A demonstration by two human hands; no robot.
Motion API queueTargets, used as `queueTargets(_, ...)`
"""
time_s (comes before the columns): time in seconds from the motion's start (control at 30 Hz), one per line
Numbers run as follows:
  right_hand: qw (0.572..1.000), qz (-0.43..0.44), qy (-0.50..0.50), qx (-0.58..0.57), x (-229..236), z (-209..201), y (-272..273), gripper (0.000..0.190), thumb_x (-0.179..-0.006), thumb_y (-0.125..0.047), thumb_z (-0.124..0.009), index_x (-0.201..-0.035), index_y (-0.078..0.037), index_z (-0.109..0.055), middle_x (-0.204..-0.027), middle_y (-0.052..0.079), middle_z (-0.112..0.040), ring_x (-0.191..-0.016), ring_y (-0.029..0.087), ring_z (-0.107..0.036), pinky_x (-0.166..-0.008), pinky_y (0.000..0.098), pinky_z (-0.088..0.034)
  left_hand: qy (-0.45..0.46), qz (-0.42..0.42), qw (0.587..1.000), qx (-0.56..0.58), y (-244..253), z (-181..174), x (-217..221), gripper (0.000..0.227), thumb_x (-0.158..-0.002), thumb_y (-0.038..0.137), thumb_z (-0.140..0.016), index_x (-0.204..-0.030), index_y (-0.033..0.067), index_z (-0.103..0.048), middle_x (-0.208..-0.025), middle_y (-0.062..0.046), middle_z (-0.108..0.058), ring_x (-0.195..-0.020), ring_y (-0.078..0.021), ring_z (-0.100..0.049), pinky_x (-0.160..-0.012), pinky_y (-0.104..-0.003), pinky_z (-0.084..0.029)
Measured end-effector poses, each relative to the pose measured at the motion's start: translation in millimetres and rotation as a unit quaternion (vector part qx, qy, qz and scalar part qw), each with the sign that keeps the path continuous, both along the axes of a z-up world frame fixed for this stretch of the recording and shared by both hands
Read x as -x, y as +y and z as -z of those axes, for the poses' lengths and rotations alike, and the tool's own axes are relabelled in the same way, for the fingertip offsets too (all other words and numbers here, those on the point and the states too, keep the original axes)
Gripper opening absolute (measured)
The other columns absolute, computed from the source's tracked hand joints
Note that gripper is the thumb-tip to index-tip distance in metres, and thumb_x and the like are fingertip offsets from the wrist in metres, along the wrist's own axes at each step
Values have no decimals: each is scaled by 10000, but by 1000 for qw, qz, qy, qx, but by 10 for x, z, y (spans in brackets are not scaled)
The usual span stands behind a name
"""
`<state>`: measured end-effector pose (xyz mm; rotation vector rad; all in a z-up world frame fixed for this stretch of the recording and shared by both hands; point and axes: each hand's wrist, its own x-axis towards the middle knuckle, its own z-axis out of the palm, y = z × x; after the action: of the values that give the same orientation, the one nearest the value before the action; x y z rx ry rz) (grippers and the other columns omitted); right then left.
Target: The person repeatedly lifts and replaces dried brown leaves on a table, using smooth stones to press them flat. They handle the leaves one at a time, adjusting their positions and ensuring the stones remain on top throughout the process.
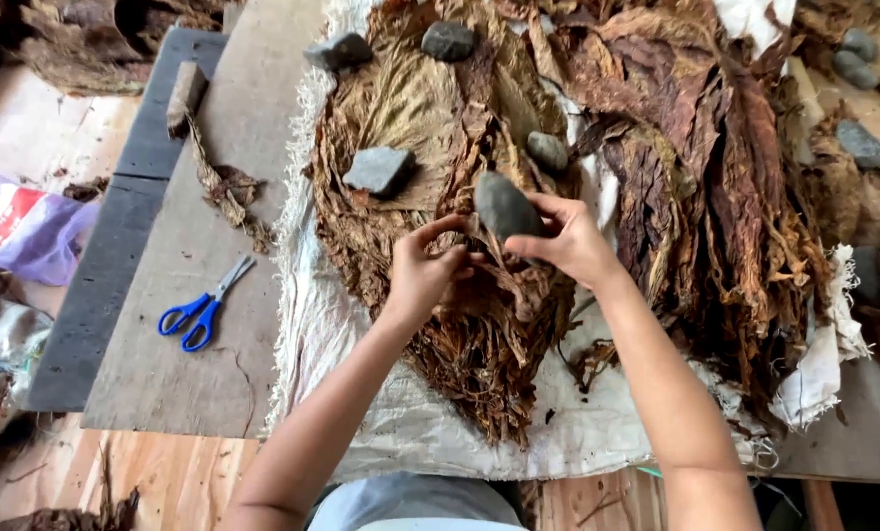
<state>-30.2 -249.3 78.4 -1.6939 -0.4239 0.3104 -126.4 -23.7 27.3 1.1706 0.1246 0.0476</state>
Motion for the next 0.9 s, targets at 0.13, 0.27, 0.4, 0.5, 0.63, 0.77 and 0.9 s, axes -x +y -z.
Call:
queueTargets(0.13,990,-1,-50,135,366,-291,-14,870,-629,-190,-1161,-1429,-100,-831,-1339,104,-858,-1224,213,-761,-1048,422,-635,39,-3,998,48,112,-1,203,579,-1041,-144,-679,-1608,-125,-561,-1560,-320,-578,-951,-456,-876,-746,-388,-794)
queueTargets(0.27,997,7,-10,78,448,-405,63,835,-674,-157,-1134,-1446,-96,-822,-1302,84,-869,-1134,195,-806,-973,376,-701,-13,3,999,-40,111,-47,180,675,-1036,49,-829,-1622,-114,-536,-1597,-338,-542,-1135,-495,-816,-867,-478,-773)
queueTargets(0.4,1000,13,5,3,464,-583,195,803,-735,-138,-1104,-1470,-74,-788,-1291,77,-867,-1119,232,-853,-940,389,-753,-98,-16,987,-124,28,-392,245,1324,-829,310,-1070,-1727,-192,-237,-1728,-432,-259,-1596,-689,-345,-1182,-656,-621)
queueTargets(0.5,1000,13,-8,24,548,-767,292,852,-709,-203,-1118,-1487,-80,-793,-1191,105,-892,-1057,192,-826,-894,344,-749,-62,21,992,-110,86,-489,221,1257,-874,17,-984,-1791,-105,-133,-1807,-439,-43,-1173,-593,-780,-994,-562,-755)
queueTargets(0.63,998,9,-21,58,545,-662,294,824,-660,-228,-1136,-1416,-79,-847,-1202,129,-907,-1061,205,-826,-885,357,-741,-25,67,995,-74,171,-563,320,1203,-890,-155,-846,-1815,-68,-82,-1819,-425,13,-1191,-693,-727,-985,-604,-766)
queueTargets(0.77,989,-14,-8,150,572,-567,228,900,-663,-258,-1142,-1453,0,-798,-1309,218,-848,-1184,337,-757,-968,517,-690,26,97,993,-55,252,-439,354,1207,-877,-220,-816,-1817,-49,-78,-1857,-350,7,-1212,-737,-691,-975,-639,-764)
queueTargets(0.9,939,-72,-28,335,688,-340,299,927,-745,-382,-1108,-1518,-26,-741,-1431,196,-769,-1354,431,-700,-1180,680,-593,72,119,985,-101,318,-305,384,1202,-837,-209,-850,-1809,-47,-162,-1858,-328,-76,-1321,-687,-661,-1004,-627,-793)
